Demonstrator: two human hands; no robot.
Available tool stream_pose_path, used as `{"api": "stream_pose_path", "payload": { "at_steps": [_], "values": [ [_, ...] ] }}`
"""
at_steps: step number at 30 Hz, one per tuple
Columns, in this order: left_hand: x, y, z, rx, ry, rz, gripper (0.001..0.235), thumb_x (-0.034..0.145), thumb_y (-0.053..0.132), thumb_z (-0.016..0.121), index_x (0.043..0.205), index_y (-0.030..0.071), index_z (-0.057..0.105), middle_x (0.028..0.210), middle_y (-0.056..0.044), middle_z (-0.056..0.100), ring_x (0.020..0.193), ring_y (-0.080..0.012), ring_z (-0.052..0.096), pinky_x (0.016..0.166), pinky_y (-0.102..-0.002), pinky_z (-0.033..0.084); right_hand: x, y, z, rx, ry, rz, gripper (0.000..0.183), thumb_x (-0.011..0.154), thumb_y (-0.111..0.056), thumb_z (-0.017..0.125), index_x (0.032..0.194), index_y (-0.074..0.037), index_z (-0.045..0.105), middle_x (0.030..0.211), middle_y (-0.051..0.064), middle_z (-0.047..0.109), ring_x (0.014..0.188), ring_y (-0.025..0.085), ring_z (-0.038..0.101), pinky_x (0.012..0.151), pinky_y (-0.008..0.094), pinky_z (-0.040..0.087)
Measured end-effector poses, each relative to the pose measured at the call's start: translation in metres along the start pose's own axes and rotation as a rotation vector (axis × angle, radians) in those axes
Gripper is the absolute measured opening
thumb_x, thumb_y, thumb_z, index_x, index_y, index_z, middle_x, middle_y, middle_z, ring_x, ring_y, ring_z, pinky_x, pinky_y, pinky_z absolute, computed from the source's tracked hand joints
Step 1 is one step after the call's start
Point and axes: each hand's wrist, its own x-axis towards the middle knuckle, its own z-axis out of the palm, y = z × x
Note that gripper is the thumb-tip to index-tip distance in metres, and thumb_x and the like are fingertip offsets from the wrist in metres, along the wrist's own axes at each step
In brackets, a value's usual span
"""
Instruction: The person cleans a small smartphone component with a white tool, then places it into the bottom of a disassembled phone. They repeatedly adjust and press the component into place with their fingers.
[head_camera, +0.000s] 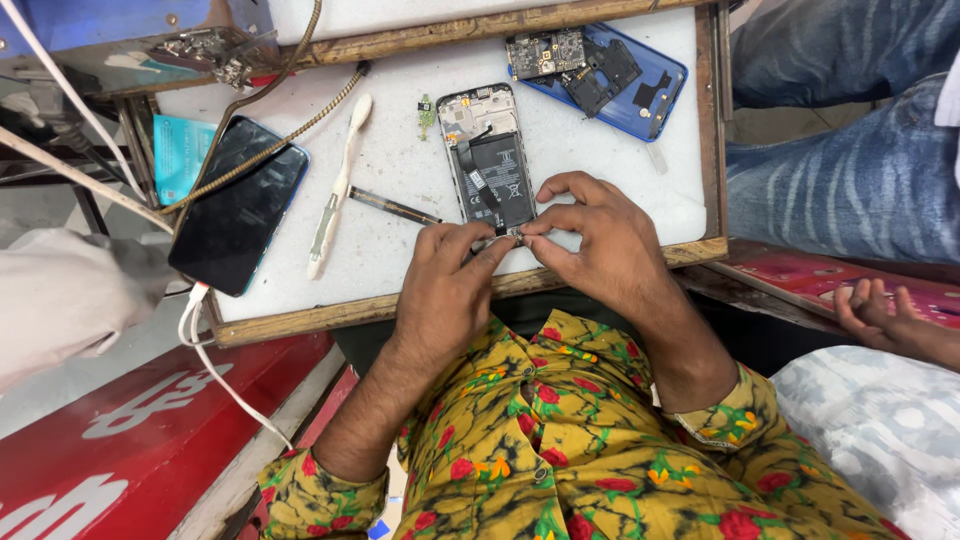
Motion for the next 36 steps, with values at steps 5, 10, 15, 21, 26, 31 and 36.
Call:
{"api": "stream_pose_path", "payload": {
  "at_steps": [5, 10, 15, 21, 26, 31, 36],
  "values": [
    [-0.001, -0.005, 0.004, -0.051, 0.029, -0.017, 0.05, 0.077, -0.005, 0.07, 0.126, 0.007, 0.072, 0.124, -0.01, 0.063, 0.11, -0.0334, 0.057, 0.094, -0.041, 0.052, -0.004, 0.004, 0.002, 0.027, -0.011, -0.01, 0.014, 0.082, -0.017, 0.081, 0.096, -0.014, 0.081, 0.118, 0.005, 0.07, 0.108, 0.026, 0.069, 0.088, 0.036, 0.055],
    [-0.005, -0.009, 0.0, -0.05, 0.044, 0.017, 0.047, 0.078, -0.003, 0.068, 0.123, 0.006, 0.073, 0.124, -0.01, 0.062, 0.111, -0.0337, 0.055, 0.096, -0.043, 0.05, 0.005, -0.004, 0.006, 0.038, -0.057, 0.069, 0.015, 0.084, -0.018, 0.083, 0.098, -0.014, 0.08, 0.118, 0.004, 0.07, 0.098, 0.022, 0.072, 0.082, 0.033, 0.057],
    [0.001, -0.006, -0.003, -0.009, 0.01, 0.031, 0.047, 0.078, -0.002, 0.069, 0.123, 0.008, 0.073, 0.124, -0.01, 0.061, 0.112, -0.0338, 0.054, 0.097, -0.043, 0.05, 0.003, -0.009, -0.002, 0.013, -0.025, 0.04, 0.015, 0.082, -0.017, 0.083, 0.097, -0.015, 0.082, 0.118, 0.004, 0.07, 0.1, 0.023, 0.071, 0.079, 0.034, 0.056],
    [0.002, -0.002, 0.001, -0.03, -0.061, -0.02, 0.057, 0.073, -0.007, 0.07, 0.128, 0.011, 0.072, 0.126, -0.009, 0.061, 0.113, -0.0343, 0.053, 0.098, -0.043, 0.049, -0.003, 0.001, 0.0, 0.007, 0.027, -0.004, 0.011, 0.083, -0.02, 0.082, 0.094, -0.016, 0.081, 0.117, 0.003, 0.07, 0.106, 0.026, 0.069, 0.087, 0.038, 0.055],
    [0.006, 0.0, 0.002, -0.036, -0.061, -0.052, 0.057, 0.077, -0.007, 0.072, 0.129, 0.014, 0.072, 0.128, -0.007, 0.06, 0.113, -0.0335, 0.053, 0.098, -0.043, 0.049, -0.003, 0.004, -0.002, 0.034, 0.001, 0.018, 0.012, 0.083, -0.021, 0.082, 0.094, -0.016, 0.081, 0.119, 0.003, 0.069, 0.101, 0.027, 0.067, 0.084, 0.038, 0.055],
    [0.006, 0.0, 0.003, -0.017, -0.094, -0.057, 0.059, 0.074, -0.007, 0.071, 0.13, 0.012, 0.071, 0.129, -0.009, 0.06, 0.113, -0.035, 0.052, 0.098, -0.043, 0.048, -0.003, 0.008, -0.002, 0.005, -0.001, -0.016, 0.013, 0.083, -0.022, 0.081, 0.095, -0.017, 0.082, 0.119, 0.003, 0.069, 0.102, 0.028, 0.067, 0.084, 0.039, 0.055],
    [0.012, 0.006, -0.006, -0.034, -0.043, -0.038, 0.05, 0.08, -0.005, 0.072, 0.127, 0.009, 0.071, 0.124, -0.01, 0.061, 0.11, -0.0335, 0.054, 0.095, -0.042, 0.05, -0.004, 0.003, -0.004, 0.018, -0.001, 0.007, 0.013, 0.083, -0.023, 0.08, 0.095, -0.018, 0.082, 0.119, 0.001, 0.069, 0.101, 0.025, 0.067, 0.085, 0.038, 0.056]
  ]
}}
